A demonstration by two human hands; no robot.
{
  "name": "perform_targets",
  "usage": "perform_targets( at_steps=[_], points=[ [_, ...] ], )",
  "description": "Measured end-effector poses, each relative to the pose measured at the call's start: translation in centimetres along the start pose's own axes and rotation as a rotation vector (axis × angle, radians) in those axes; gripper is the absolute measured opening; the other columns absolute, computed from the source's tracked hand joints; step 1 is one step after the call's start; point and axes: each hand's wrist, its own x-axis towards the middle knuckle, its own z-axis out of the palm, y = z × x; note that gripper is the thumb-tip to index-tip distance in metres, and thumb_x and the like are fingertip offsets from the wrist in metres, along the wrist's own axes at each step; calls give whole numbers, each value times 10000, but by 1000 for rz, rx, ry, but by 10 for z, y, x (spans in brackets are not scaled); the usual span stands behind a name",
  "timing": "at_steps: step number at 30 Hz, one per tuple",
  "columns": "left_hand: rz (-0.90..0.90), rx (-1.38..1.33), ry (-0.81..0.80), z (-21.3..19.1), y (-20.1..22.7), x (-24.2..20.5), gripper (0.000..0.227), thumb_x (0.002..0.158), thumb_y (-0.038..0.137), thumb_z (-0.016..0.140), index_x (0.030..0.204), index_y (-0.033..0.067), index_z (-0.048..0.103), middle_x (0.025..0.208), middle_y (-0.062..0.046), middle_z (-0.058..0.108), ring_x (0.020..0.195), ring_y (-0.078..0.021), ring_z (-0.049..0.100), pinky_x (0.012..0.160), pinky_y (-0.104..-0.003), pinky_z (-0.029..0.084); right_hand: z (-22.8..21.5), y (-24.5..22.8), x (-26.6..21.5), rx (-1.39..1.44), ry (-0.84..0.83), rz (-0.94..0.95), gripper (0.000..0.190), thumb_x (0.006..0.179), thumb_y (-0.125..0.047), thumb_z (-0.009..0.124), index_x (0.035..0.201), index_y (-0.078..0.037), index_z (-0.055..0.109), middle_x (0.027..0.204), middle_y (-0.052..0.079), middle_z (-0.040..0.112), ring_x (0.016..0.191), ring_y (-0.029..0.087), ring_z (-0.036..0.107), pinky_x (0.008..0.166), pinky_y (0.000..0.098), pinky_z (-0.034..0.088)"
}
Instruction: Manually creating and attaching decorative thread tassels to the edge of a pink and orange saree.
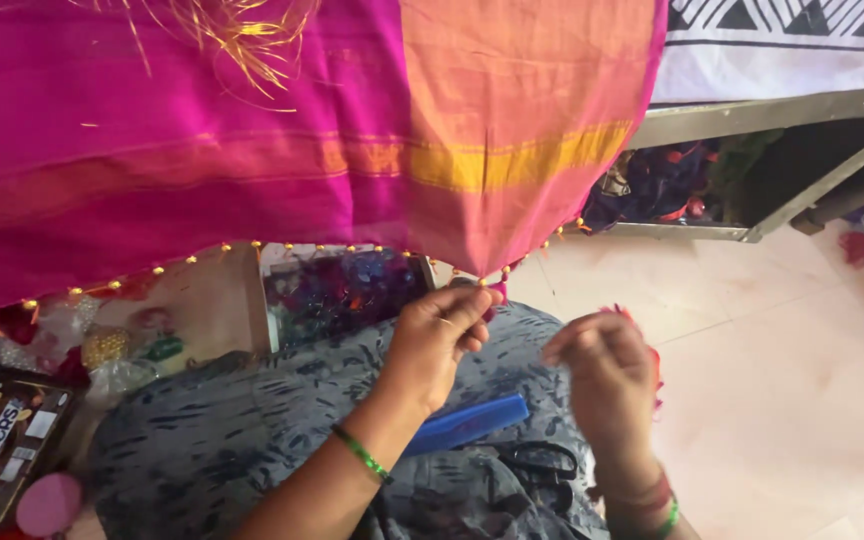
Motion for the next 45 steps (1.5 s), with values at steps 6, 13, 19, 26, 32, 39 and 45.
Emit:
perform_targets(
  at_steps=[6, 13, 19, 26, 32, 39, 45],
  points=[
    [-12, -15, -2, 0, -2, 3, 183, 964, 194, 710, 1027, 36, 777, 828, 4, 680, 660, -61, 571, 580, -218, 433, -57, -42, 21, 273, 148, -110, 40, 1125, -43, 563, 1140, -47, 600, 1051, 89, 650, 979, 200, 613, 872, 346, 500],
    [-10, -36, 13, -1, -7, 8, 165, 956, 175, 717, 1032, 39, 771, 871, 23, 697, 730, -46, 589, 650, -210, 466, -83, -59, 13, 274, 241, -161, 46, 1164, -74, 561, 1174, -88, 604, 1040, 47, 654, 1047, 170, 612, 910, 365, 496],
    [-26, -31, 35, 1, -5, 7, 172, 949, 166, 709, 1037, 32, 770, 858, 18, 700, 707, -56, 580, 647, -213, 472, -86, -57, 14, 310, 229, -159, 72, 1181, -101, 568, 1115, -108, 596, 1047, 25, 660, 1022, 160, 616, 993, 409, 504],
    [7, 1, 24, -2, 1, 4, 183, 965, 169, 703, 1036, 19, 779, 771, 34, 646, 651, -45, 519, 578, -213, 403, -89, -51, 20, 389, 182, -167, 53, 1172, -92, 588, 1140, -129, 608, 1043, 15, 657, 944, 156, 583, 965, 393, 495],
    [9, -4, 39, -3, 3, 5, 180, 965, 176, 710, 1041, 30, 782, 785, 35, 650, 658, -43, 522, 579, -210, 403, -91, -51, 25, 405, 184, -194, 83, 1196, -73, 574, 1127, -108, 602, 1059, 29, 657, 925, 165, 584, 932, 373, 488],
    [-24, -24, 34, 0, -1, 6, 176, 960, 180, 705, 1045, 42, 774, 858, 13, 695, 672, -57, 566, 584, -206, 430, -31, -37, 20, 111, 87, -167, 143, 1069, 40, 583, 1183, -3, 657, 1080, 127, 689, 994, 219, 675, 935, 374, 558],
    [-53, -10, -21, 0, -5, 4, 185, 971, 187, 697, 1065, 42, 764, 843, 19, 680, 648, -48, 561, 563, -198, 435, 49, -34, 6, -215, -122, 150, 331, 865, 117, 662, 1178, 25, 602, 1064, 135, 705, 881, 188, 698, 800, 320, 589]
  ],
)
